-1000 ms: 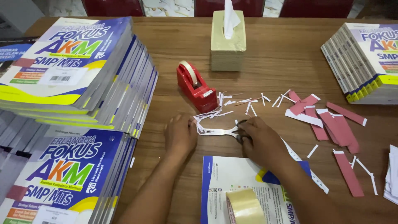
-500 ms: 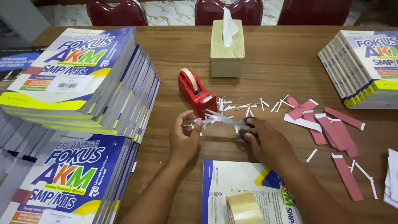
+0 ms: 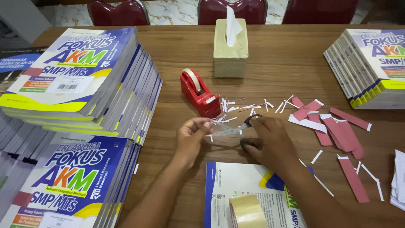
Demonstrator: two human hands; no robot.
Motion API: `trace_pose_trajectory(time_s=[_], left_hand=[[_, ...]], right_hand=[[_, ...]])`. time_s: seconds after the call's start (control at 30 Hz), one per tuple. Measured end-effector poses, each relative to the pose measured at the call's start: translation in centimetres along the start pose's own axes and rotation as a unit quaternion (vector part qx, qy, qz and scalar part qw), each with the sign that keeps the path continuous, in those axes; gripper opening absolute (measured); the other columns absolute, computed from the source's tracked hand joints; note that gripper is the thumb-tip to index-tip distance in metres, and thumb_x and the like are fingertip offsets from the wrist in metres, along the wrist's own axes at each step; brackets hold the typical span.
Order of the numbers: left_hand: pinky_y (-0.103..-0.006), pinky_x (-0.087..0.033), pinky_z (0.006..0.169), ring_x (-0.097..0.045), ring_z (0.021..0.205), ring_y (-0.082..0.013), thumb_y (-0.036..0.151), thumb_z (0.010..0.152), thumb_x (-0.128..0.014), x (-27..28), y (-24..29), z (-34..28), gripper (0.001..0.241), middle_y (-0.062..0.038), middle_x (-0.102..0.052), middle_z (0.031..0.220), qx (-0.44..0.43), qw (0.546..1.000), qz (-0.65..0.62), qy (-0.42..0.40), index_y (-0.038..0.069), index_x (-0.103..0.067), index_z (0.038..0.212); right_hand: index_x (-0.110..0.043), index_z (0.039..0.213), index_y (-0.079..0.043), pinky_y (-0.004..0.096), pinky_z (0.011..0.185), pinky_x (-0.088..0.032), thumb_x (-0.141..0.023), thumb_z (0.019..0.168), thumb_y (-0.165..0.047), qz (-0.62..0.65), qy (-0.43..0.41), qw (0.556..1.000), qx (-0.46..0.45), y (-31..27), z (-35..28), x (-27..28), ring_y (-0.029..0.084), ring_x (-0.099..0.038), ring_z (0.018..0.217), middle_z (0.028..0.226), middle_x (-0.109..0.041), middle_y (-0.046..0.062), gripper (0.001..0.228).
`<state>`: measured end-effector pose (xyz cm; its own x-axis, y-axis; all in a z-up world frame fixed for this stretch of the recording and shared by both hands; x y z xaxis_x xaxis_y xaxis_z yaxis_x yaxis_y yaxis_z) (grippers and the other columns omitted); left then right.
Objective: Cutting labels and paper strips to apply identification tags to library books using tape and scissors.
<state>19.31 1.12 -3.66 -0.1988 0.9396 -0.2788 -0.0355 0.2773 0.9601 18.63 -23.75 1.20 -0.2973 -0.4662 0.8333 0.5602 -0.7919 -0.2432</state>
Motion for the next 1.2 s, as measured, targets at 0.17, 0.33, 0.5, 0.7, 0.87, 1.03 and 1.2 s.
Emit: trace_pose_trajectory(time_s=[0.17, 0.33, 0.5, 0.7, 0.87, 1.03, 1.2], left_hand=[[-0.0238, -0.06, 0.075, -0.073, 0.084, -0.014, 0.014, 0.094, -0.072, 0.5, 3.0, 0.0, 0.025, -0.01, -0.074, 0.098, -0.015, 0.996, -0.061, 0.064, 0.0, -0.07, 0.114], [-0.0224, -0.059, 0.077, -0.071, 0.087, -0.0113, 0.027, 0.095, -0.071, -2.2, 5.4, -2.3, 0.028, -0.006, -0.073, 0.102, -0.054, 0.997, 0.011, 0.055, 0.007, -0.071, 0.115], [-0.0239, -0.056, 0.075, -0.067, 0.079, -0.0113, 0.019, 0.09, -0.076, -5.7, 9.4, -10.2, 0.029, -0.009, -0.072, 0.089, -0.191, 0.974, 0.093, -0.083, 0.007, -0.074, 0.116], [-0.0497, -0.045, 0.111, -0.052, 0.132, -0.037, 0.056, 0.066, -0.081, -4.8, 8.0, -19.0, 0.097, -0.019, -0.051, 0.143, -0.322, 0.846, 0.324, -0.276, 0.005, -0.045, 0.14], [-0.0507, -0.049, 0.107, -0.051, 0.135, -0.043, 0.043, 0.059, -0.098, -4.2, 4.8, -20.5, 0.115, -0.024, -0.041, 0.151, -0.289, 0.801, 0.406, -0.332, 0.008, -0.035, 0.149], [-0.0502, -0.049, 0.099, -0.061, 0.119, -0.037, 0.045, 0.062, -0.089, -5.8, 6.2, -18.9, 0.111, -0.02, -0.061, 0.139, -0.253, 0.81, 0.393, -0.355, 0.008, -0.036, 0.153], [-0.0462, -0.045, 0.1, -0.061, 0.114, -0.0324, 0.054, 0.057, -0.09, -5.2, 5.6, -18.0, 0.114, -0.015, -0.064, 0.133, -0.235, 0.811, 0.403, -0.354, 0.007, -0.042, 0.15]], right_hand=[[-0.068, 0.125, -0.007, 0.047, 0.102, -0.05, -0.093, 0.059, -0.033, 0.006, 0.043, 0.997, -0.062, -0.3, 0.7, 1.3, 0.039, -0.061, 0.113, 0.112, -0.063, 0.016, 0.075], [-0.068, 0.115, -0.021, 0.032, 0.078, -0.056, -0.09, 0.067, -0.034, 0.188, 0.114, 0.934, -0.282, 2.9, -0.5, 0.9, 0.018, -0.072, 0.076, 0.075, -0.069, -0.002, 0.054], [-0.064, 0.09, -0.011, 0.019, 0.051, -0.043, -0.085, 0.084, -0.018, 0.428, 0.137, 0.862, -0.236, 1.4, -3.4, 4.7, 0.007, -0.053, 0.055, 0.062, -0.06, 0.001, 0.023], [-0.066, 0.1, -0.002, 0.029, 0.046, -0.046, -0.072, 0.083, -0.003, 0.534, -0.057, 0.797, -0.276, 1.2, -13.4, 5.8, 0.014, -0.056, 0.052, 0.075, -0.068, 0.007, 0.018], [-0.071, 0.111, 0.007, 0.044, 0.052, -0.051, -0.08, 0.06, -0.044, 0.55, -0.135, 0.72, -0.402, 0.7, -22.3, 5.7, 0.03, -0.066, 0.061, 0.083, -0.077, 0.024, 0.072], [-0.071, 0.102, 0.007, 0.03, 0.052, -0.045, -0.059, 0.081, 0.028, 0.585, -0.143, 0.651, -0.462, -0.9, -24.7, 3.4, 0.023, -0.057, 0.065, 0.087, -0.074, 0.021, 0.032], [-0.074, 0.094, -0.001, 0.032, 0.05, -0.053, -0.09, 0.058, 0.02, 0.518, -0.196, 0.751, -0.36, -1.7, -23.6, 4.6, 0.018, -0.066, 0.056, 0.076, -0.082, 0.013, 0.045]])
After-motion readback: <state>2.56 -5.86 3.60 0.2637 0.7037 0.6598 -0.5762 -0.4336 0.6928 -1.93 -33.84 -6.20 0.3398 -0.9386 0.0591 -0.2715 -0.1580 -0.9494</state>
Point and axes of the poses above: each hand's wrist, its own z-axis towards the middle knuckle, its own x-axis out of the back of the hand, y = z × x, the point moved 5 cm from there along z, towards the middle knuckle
